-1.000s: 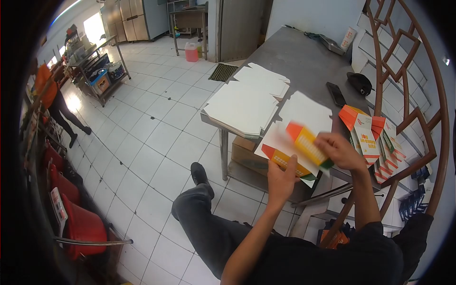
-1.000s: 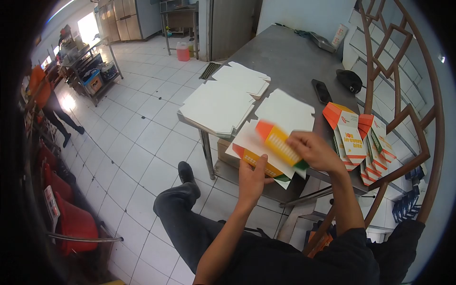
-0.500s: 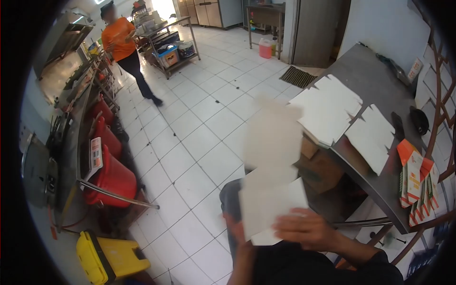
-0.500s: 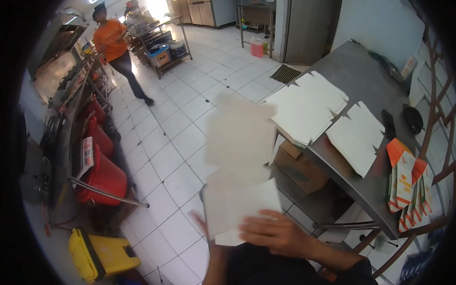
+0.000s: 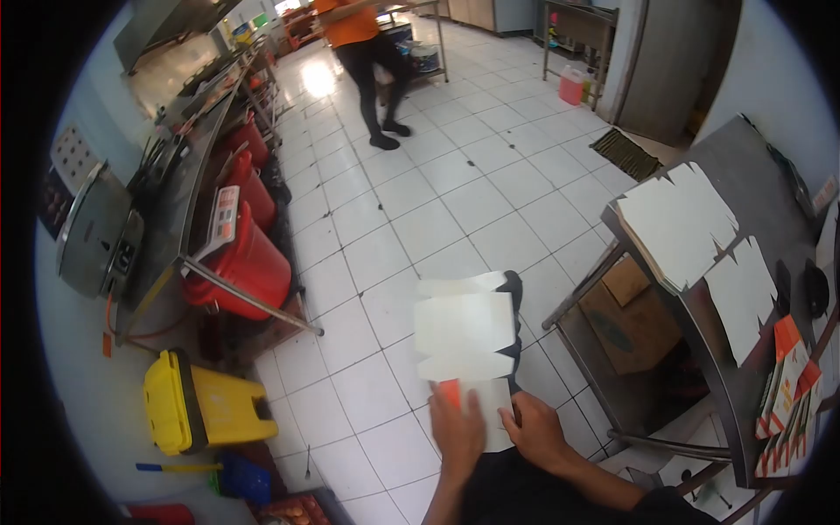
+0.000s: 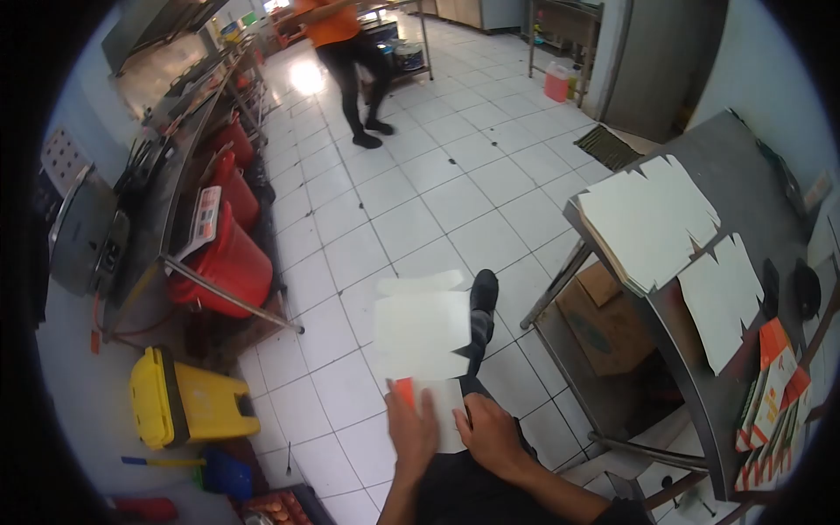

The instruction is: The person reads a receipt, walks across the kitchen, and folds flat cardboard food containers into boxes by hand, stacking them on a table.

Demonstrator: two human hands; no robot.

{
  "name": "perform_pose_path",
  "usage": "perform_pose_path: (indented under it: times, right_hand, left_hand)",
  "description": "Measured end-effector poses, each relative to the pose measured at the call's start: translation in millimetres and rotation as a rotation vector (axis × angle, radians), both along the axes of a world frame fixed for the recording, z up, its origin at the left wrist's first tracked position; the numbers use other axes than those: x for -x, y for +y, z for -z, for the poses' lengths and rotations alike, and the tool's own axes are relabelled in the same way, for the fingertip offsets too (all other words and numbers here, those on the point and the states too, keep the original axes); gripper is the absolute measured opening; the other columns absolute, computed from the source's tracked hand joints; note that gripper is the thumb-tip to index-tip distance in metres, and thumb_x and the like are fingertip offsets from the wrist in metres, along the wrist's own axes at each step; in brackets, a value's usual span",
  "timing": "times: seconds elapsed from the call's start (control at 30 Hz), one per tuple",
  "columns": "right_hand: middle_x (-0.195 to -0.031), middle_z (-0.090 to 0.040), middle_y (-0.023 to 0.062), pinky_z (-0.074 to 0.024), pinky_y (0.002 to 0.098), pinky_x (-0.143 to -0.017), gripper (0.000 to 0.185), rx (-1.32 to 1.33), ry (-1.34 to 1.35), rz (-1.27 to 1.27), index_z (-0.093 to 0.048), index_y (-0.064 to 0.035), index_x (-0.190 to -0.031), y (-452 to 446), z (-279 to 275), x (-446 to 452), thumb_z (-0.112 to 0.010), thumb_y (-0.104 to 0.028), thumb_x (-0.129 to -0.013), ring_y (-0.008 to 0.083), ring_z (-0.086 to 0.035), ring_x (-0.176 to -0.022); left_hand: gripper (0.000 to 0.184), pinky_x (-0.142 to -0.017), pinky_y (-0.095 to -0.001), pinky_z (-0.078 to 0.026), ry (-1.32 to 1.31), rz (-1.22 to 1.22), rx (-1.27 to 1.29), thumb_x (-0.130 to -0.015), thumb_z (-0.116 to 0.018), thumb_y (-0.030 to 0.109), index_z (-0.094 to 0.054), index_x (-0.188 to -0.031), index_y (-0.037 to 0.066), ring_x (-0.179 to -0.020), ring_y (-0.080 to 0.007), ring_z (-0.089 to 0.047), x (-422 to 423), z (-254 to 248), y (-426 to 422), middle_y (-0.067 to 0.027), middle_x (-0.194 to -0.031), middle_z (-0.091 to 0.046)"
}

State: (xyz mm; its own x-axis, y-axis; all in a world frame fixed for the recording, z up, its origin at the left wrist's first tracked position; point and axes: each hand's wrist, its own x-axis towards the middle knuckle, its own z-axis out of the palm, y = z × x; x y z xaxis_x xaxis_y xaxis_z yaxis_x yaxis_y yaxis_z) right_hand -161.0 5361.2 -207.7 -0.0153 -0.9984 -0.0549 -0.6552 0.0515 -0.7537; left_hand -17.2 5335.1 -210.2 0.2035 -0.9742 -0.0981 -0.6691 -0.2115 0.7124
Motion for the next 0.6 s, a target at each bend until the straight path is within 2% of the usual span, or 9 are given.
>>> perform_pose_path:
  times: [0.03, 0.07, 0.13, 0.27, 0.37, 0.47, 0.57, 0.6]
  right_hand:
    - [-0.080, -0.059, 0.0164, -0.0476, 0.0460, -0.064, 0.028, 0.141, 0.039, 0.011, -0.060, 0.0026, -0.110, 0.5, 2.1, -4.6, -0.069, -0.016, -0.091, 0.0361, -0.061, -0.072]
    - [-0.084, -0.059, 0.0178, -0.0476, 0.0464, -0.065, 0.028, 0.153, 0.067, 0.021, -0.059, 0.0027, -0.112, -0.6, 4.7, -10.2, -0.067, -0.014, -0.091, 0.0371, -0.061, -0.074]
    - [-0.091, -0.059, 0.0206, -0.0475, 0.0472, -0.066, 0.027, 0.172, 0.118, 0.053, -0.058, 0.0028, -0.115, -0.9, 8.9, -22.7, -0.064, -0.010, -0.092, 0.0392, -0.060, -0.079]
    - [-0.109, -0.054, 0.0221, -0.0492, 0.0457, -0.075, 0.046, 0.192, 0.206, -0.099, -0.055, 0.0033, -0.128, 1.0, -1.7, -31.7, -0.068, -0.015, -0.088, 0.0388, -0.060, -0.088]
    - [-0.113, -0.051, 0.0208, -0.0499, 0.0430, -0.078, 0.062, 0.154, 0.311, -0.238, -0.051, 0.0020, -0.138, 4.7, -18.9, -25.4, -0.073, -0.023, -0.085, 0.0367, -0.060, -0.091]
    - [-0.115, -0.052, 0.0207, -0.0515, 0.0403, -0.076, 0.071, 0.046, 0.294, -0.275, -0.046, -0.0015, -0.146, 0.1, -22.6, -14.8, -0.074, -0.030, -0.086, 0.0338, -0.061, -0.089]
    - [-0.114, -0.054, 0.0197, -0.0533, 0.0395, -0.073, 0.076, -0.139, 0.076, -0.217, -0.044, -0.0055, -0.150, -3.9, -13.5, -3.2, -0.076, -0.031, -0.086, 0.0307, -0.063, -0.086]
    - [-0.113, -0.055, 0.0191, -0.0538, 0.0385, -0.073, 0.076, -0.218, -0.013, -0.194, -0.043, -0.0061, -0.151, -4.2, -11.3, 3.8, -0.077, -0.030, -0.086, 0.0287, -0.064, -0.085]
  left_hand:
    - [0.054, -0.096, -0.0492, -0.044, -0.005, 0.007, -0.025, -0.105, -0.040, 0.025, -0.034, -0.145, -0.011, -0.112, -0.0472, -0.054, 10.6, -2.6, -3.6, -0.0311, -0.120, -0.051]
    - [0.056, -0.098, -0.0488, -0.043, -0.008, 0.015, -0.044, -0.105, -0.040, 0.024, -0.031, -0.147, -0.012, -0.112, -0.0472, -0.051, 16.5, -4.1, -8.3, -0.0315, -0.122, -0.048]
    - [0.061, -0.094, -0.0502, -0.043, 0.030, 0.009, 0.018, -0.102, -0.046, 0.020, -0.026, -0.149, -0.013, -0.105, -0.0466, -0.052, 15.7, 13.6, -9.3, -0.0297, -0.114, -0.049]
    - [0.066, -0.090, -0.0475, -0.045, 0.079, 0.039, 0.215, -0.100, -0.051, 0.017, -0.023, -0.152, -0.013, -0.100, -0.0424, -0.054, -0.8, 39.8, -1.9, -0.0255, -0.108, -0.050]
    - [0.071, -0.091, -0.0434, -0.047, 0.234, 0.102, 0.044, -0.098, -0.059, 0.018, -0.024, -0.152, -0.012, -0.106, -0.0389, -0.055, -19.5, 17.3, 0.1, -0.0248, -0.116, -0.049]
    - [0.073, -0.087, -0.0399, -0.051, 0.185, 0.303, 0.099, -0.094, -0.069, 0.018, -0.031, -0.150, -0.010, -0.101, -0.0347, -0.061, -45.8, 8.8, 17.3, -0.0210, -0.110, -0.058]
    - [0.058, -0.077, -0.0354, -0.054, 0.476, 0.165, -0.173, -0.091, -0.075, 0.014, -0.048, -0.136, -0.010, -0.088, -0.0220, -0.065, -67.2, 7.8, 38.8, -0.0150, -0.099, -0.066]
    - [0.049, -0.074, -0.0342, -0.054, 0.521, -0.001, -0.127, -0.091, -0.075, 0.012, -0.052, -0.128, -0.009, -0.083, -0.0193, -0.065, -65.7, 12.6, 41.8, -0.0128, -0.095, -0.066]
